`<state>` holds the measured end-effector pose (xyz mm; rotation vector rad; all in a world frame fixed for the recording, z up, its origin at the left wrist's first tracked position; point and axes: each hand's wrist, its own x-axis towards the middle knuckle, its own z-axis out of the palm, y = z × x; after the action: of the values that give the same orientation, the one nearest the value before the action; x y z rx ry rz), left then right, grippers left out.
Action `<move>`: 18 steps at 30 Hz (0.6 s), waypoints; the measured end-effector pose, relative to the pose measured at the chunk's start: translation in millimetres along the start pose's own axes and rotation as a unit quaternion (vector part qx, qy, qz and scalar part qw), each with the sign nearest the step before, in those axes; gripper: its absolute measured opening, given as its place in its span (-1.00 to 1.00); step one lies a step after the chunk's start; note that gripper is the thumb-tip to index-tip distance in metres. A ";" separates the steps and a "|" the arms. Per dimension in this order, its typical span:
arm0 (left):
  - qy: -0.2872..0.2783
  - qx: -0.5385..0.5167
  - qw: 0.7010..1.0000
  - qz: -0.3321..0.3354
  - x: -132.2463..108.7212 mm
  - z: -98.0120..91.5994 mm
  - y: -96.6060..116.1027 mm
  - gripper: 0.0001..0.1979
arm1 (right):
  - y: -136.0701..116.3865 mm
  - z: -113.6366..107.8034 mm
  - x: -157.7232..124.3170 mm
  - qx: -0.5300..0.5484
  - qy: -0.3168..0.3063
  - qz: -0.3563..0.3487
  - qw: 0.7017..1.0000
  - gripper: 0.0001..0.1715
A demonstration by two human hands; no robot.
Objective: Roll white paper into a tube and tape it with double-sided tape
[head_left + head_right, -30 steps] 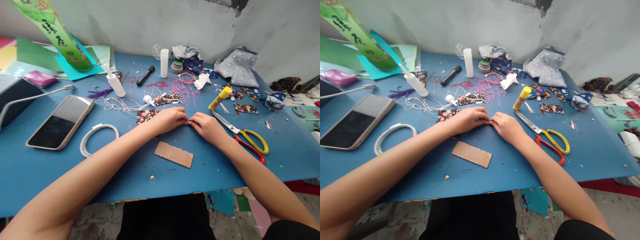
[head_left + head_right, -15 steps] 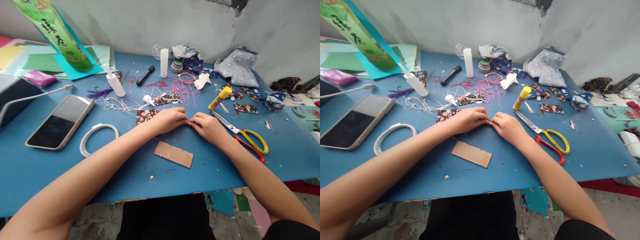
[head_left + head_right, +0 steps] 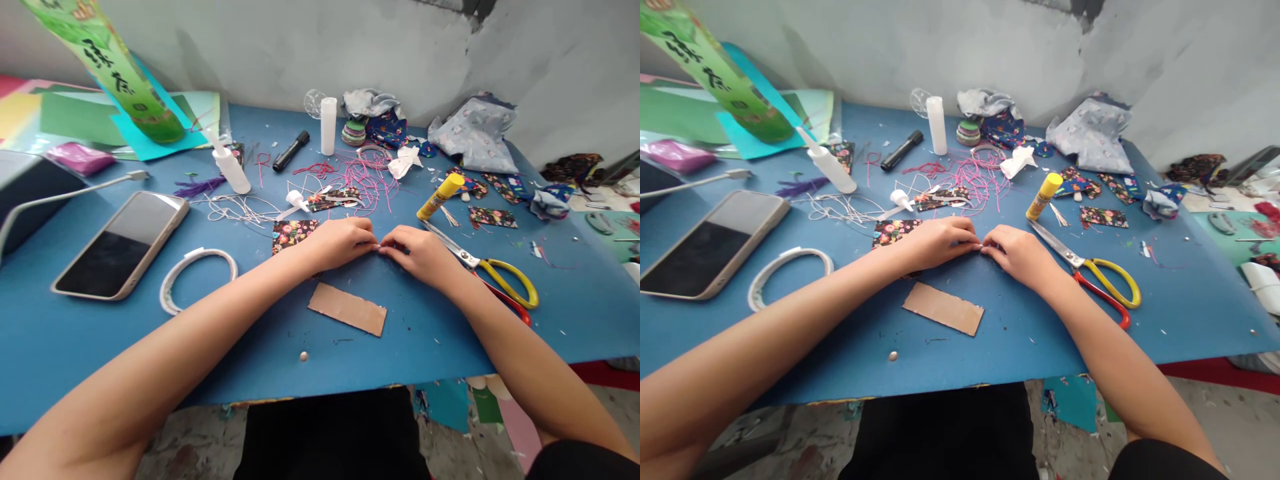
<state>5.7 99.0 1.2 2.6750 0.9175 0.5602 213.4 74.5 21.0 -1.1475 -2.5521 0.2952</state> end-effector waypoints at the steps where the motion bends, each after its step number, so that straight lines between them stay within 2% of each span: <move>1: -0.002 0.003 1.000 -0.003 0.2 0.1 1.2 -0.76 | -0.1 -0.1 -0.4 -0.007 -0.001 -0.001 1.000 -0.85; 11: 0.012 0.015 0.999 -0.033 1.5 7.2 13.3 -0.80 | 1.3 -3.8 -3.3 -0.053 -0.036 0.003 0.998 -0.74; 18: 0.003 0.035 0.999 -0.011 0.9 7.9 14.5 -0.78 | 4.1 -8.7 -6.0 -0.022 -0.040 -0.011 0.999 -0.85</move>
<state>17.5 87.5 -0.4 2.7236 0.9841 0.5426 223.3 73.1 26.5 -1.1444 -2.6500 0.2869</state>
